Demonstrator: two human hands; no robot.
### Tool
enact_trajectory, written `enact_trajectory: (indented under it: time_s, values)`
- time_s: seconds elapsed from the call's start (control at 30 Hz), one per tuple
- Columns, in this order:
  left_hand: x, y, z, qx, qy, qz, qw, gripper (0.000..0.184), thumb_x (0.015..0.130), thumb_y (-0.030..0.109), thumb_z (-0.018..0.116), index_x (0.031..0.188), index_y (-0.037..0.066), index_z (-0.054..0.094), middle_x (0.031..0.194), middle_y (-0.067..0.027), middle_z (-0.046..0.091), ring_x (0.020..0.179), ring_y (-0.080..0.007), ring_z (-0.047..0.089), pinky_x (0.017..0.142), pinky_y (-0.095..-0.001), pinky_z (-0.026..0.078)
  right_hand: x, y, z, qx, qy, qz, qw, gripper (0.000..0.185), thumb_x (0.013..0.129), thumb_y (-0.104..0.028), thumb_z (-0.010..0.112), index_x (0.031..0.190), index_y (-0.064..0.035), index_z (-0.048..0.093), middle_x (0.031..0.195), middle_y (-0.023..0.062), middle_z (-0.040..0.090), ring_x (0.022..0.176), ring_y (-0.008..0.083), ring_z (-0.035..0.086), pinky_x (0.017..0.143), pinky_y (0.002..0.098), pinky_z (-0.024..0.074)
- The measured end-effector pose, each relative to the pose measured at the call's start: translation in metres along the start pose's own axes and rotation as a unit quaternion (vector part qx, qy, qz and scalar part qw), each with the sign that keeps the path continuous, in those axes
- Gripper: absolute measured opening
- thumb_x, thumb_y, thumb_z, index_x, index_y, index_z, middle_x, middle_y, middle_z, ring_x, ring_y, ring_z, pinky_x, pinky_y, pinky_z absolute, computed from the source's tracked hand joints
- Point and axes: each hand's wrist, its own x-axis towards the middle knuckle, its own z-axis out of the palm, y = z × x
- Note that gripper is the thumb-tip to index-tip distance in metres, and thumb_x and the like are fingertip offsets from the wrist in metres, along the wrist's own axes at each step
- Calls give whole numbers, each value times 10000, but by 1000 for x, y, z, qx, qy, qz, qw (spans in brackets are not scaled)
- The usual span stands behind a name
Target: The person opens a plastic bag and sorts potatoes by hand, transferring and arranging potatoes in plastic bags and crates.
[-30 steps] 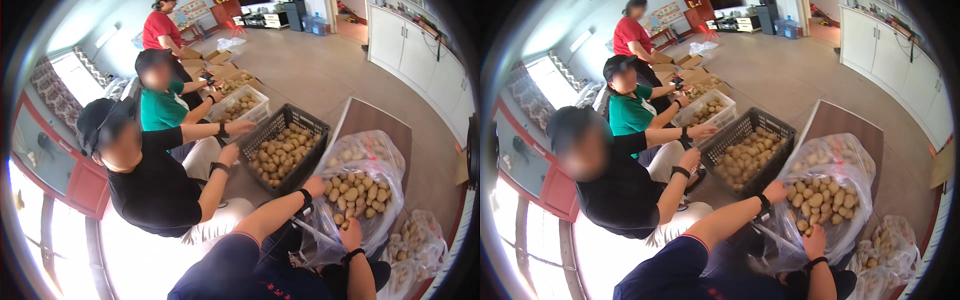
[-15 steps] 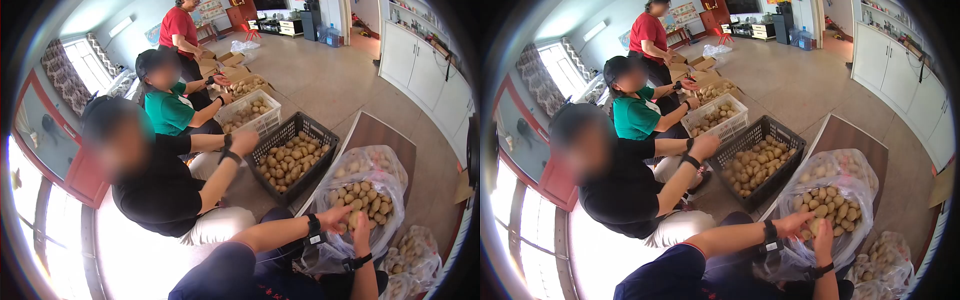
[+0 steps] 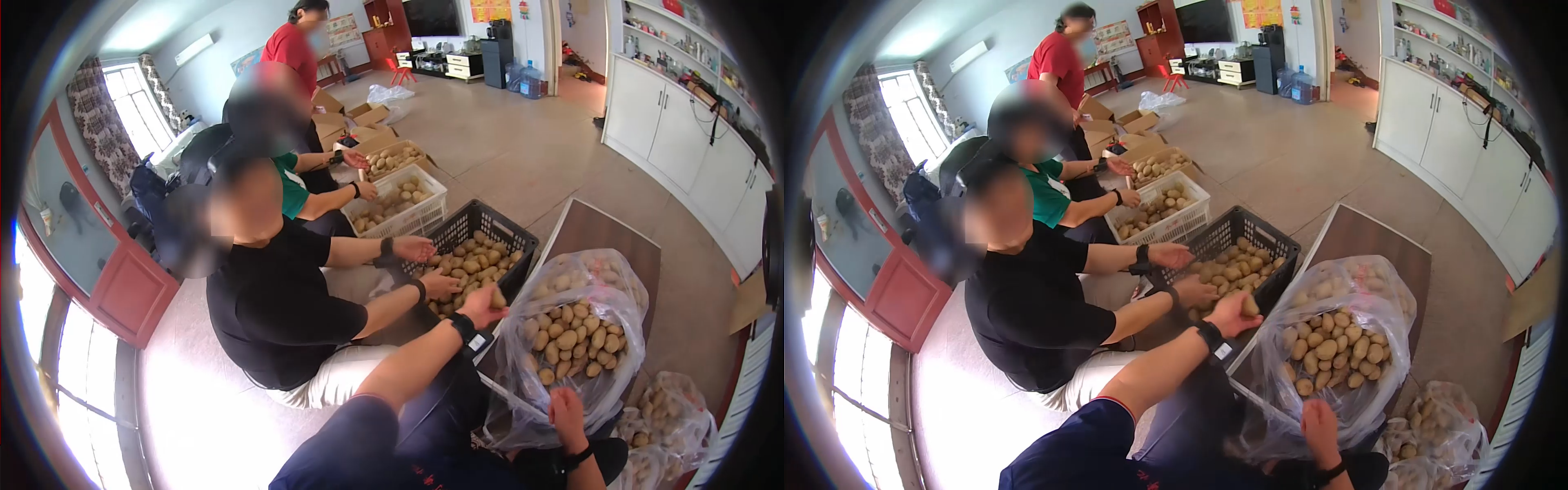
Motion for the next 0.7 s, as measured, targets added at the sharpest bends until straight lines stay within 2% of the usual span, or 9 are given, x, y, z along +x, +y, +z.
enact_trajectory:
  time_s: [0.17,0.27,0.33,0.43,0.47,0.57,0.6,0.67,0.7]
  values:
    - [42,12,-58,-21,96,84,992,231,950,219,537,1124,69,508,1004,-164,574,870,-340,642,726,-446,589,-60,-18,-35,63,79,56,993,153,953,-189,523,940,-47,580,623,-4,505,476,67,445,428,219,349]
    - [58,10,-96,280,15,271,921,218,917,174,579,1095,56,533,1053,-146,587,910,-299,640,751,-425,592,-78,7,-79,64,224,-16,972,172,963,-204,514,990,-43,568,631,-12,481,462,73,424,410,224,345]
    - [47,22,-94,147,-47,197,968,237,870,130,626,1073,38,546,1066,-145,593,927,-255,638,746,-418,584,-83,21,-121,51,341,-63,937,161,963,-186,503,1008,-44,562,645,-19,470,479,64,414,424,216,348]
    - [5,20,-69,60,-17,73,995,270,895,204,610,1089,30,544,1055,-131,593,967,-263,620,816,-421,539,-97,36,-169,34,481,-101,870,159,964,-192,503,1002,-54,571,641,-31,438,495,51,390,438,210,344]
    - [-18,19,-58,16,-1,12,1000,294,907,242,602,1097,26,543,1050,-125,593,987,-267,612,850,-423,517,-101,60,-190,34,482,-101,870,159,964,-192,503,1002,-54,571,641,-31,438,495,51,390,438,210,344]
    - [-105,3,-47,165,-95,-27,981,271,932,236,566,1090,16,571,1028,-98,617,994,-231,606,888,-357,492,-115,133,-221,-122,382,25,916,182,951,-193,532,1001,-39,615,697,-2,559,590,79,519,530,242,444]
    - [-121,-14,-65,231,-146,100,957,272,931,237,576,1084,14,612,1046,-98,635,1000,-191,607,899,-306,472,-112,143,-204,-198,326,50,923,180,948,-192,534,997,-39,614,697,-1,558,591,81,518,531,244,443]
    - [-161,-21,-87,478,-60,146,864,338,988,256,503,1222,22,571,1125,-76,619,1011,-152,569,926,-290,440,-107,159,-155,-308,241,58,918,177,941,-190,537,990,-38,612,695,2,556,591,85,516,532,249,442]
    - [-160,-32,-120,587,-64,234,772,406,1016,331,424,1286,42,518,1207,-82,584,1075,-169,553,960,-324,433,-111,158,-128,-347,218,60,910,175,938,-189,539,986,-37,611,694,4,556,591,86,516,533,251,441]
